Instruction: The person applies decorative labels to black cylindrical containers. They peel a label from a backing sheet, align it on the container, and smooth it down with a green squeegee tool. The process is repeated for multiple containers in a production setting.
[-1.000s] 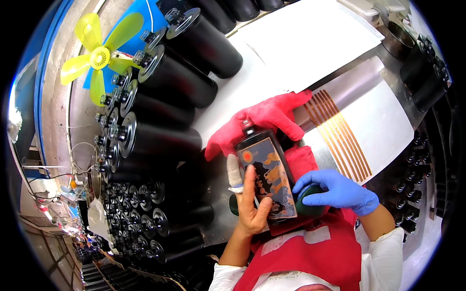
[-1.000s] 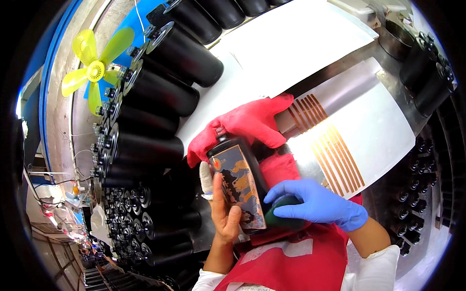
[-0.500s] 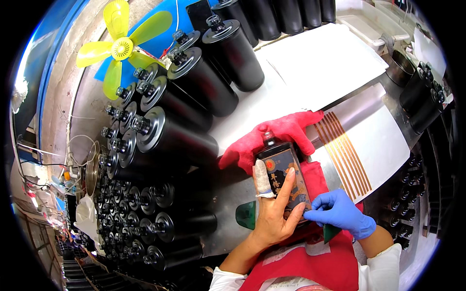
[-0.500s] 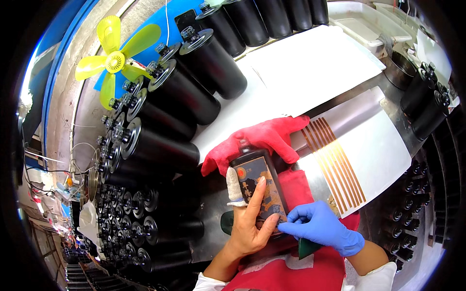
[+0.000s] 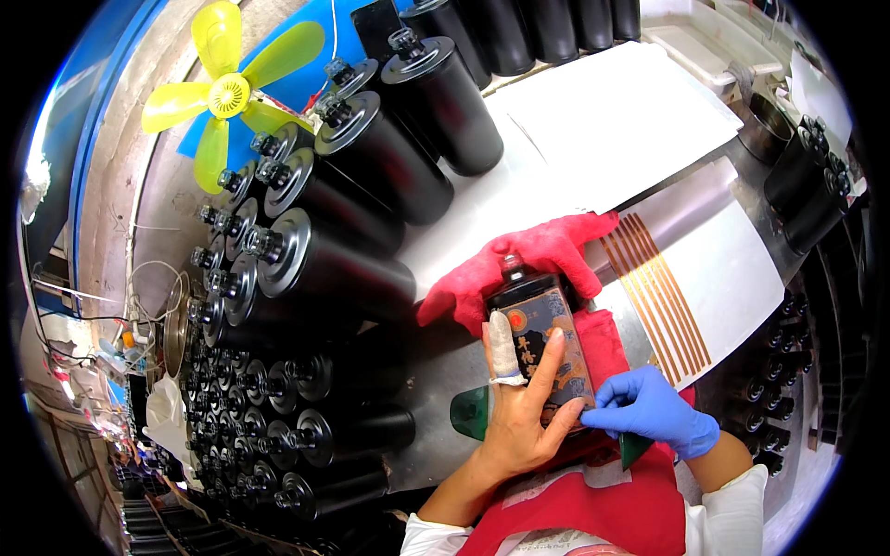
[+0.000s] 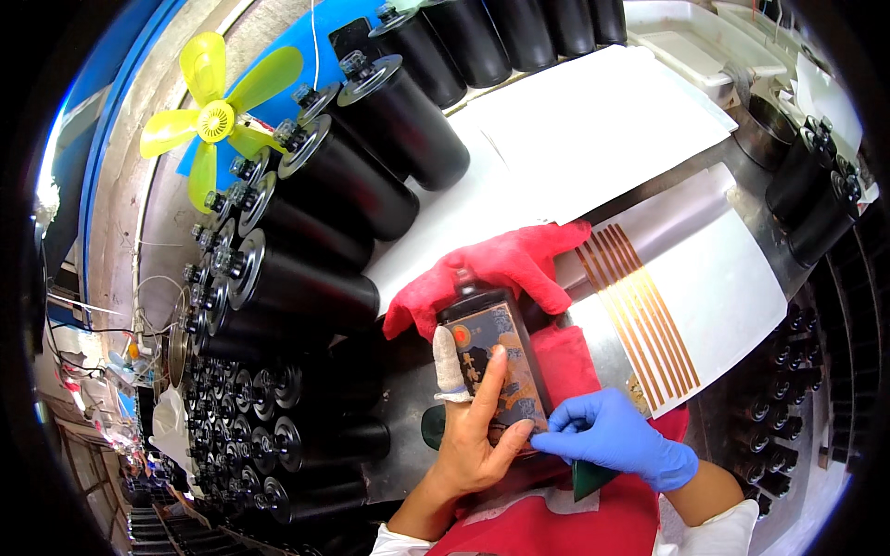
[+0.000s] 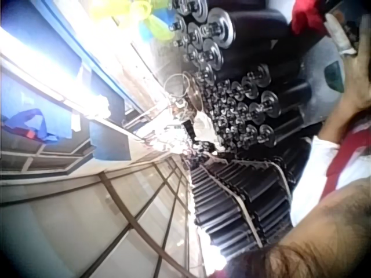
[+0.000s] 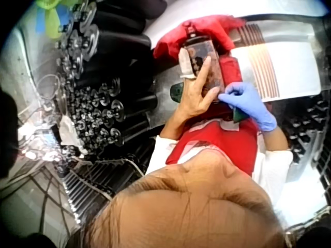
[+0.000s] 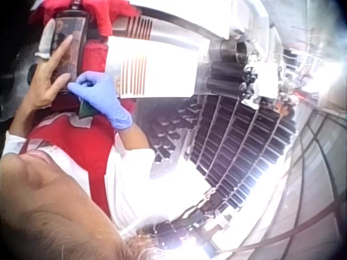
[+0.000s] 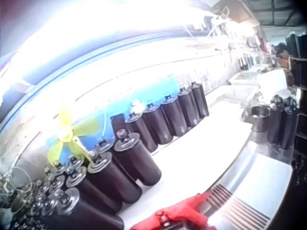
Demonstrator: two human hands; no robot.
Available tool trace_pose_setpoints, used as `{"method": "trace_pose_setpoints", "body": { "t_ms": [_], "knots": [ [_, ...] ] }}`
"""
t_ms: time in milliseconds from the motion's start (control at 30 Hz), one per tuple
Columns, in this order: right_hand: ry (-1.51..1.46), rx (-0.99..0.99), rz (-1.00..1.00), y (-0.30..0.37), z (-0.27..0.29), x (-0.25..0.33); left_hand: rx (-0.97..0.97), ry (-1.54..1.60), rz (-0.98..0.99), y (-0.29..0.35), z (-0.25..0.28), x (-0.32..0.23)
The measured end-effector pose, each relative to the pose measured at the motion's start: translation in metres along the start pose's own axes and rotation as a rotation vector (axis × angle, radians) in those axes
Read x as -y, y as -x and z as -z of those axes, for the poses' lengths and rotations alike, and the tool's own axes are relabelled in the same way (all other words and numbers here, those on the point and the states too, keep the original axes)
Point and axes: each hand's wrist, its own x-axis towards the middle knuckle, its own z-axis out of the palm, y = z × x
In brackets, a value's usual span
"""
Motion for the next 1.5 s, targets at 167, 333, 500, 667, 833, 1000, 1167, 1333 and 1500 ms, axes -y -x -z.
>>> {"method": "trace_pose_setpoints", "body": {
  "t_ms": [167,333,500,667,833,1000,1167,1333,1500],
  "knots": [
    [-0.003,-0.029,0.018,0.000,0.004,0.002,-0.082,0.169,0.137,-0.005,0.002,0.007],
    [-0.064,-0.213,0.219,-0.030,0.015,0.018,-0.090,0.174,0.135,-0.008,-0.002,0.009],
    [0.044,-0.264,0.342,-0.077,0.006,0.041,-0.139,0.262,0.161,-0.013,-0.005,0.008],
    [-0.117,-0.249,0.328,-0.079,-0.001,0.046,-0.184,0.155,0.140,-0.016,-0.007,0.007],
    [-0.102,-0.299,0.340,-0.086,-0.002,0.045,-0.158,0.247,0.187,-0.016,-0.006,0.005],
    [-0.092,-0.335,0.428,-0.098,0.005,0.034,-0.200,0.122,0.184,-0.022,-0.010,-0.002],
    [-0.078,-0.335,0.381,-0.102,-0.001,0.042,-0.254,0.163,0.158,-0.016,-0.014,0.007],
    [-0.015,-0.216,0.376,-0.086,0.016,0.040,-0.162,0.504,0.241,-0.005,-0.008,0.018],
    [0.313,-0.133,0.240,-0.034,0.008,0.011,-0.190,0.735,0.196,0.012,-0.017,0.033]
  ]
}}
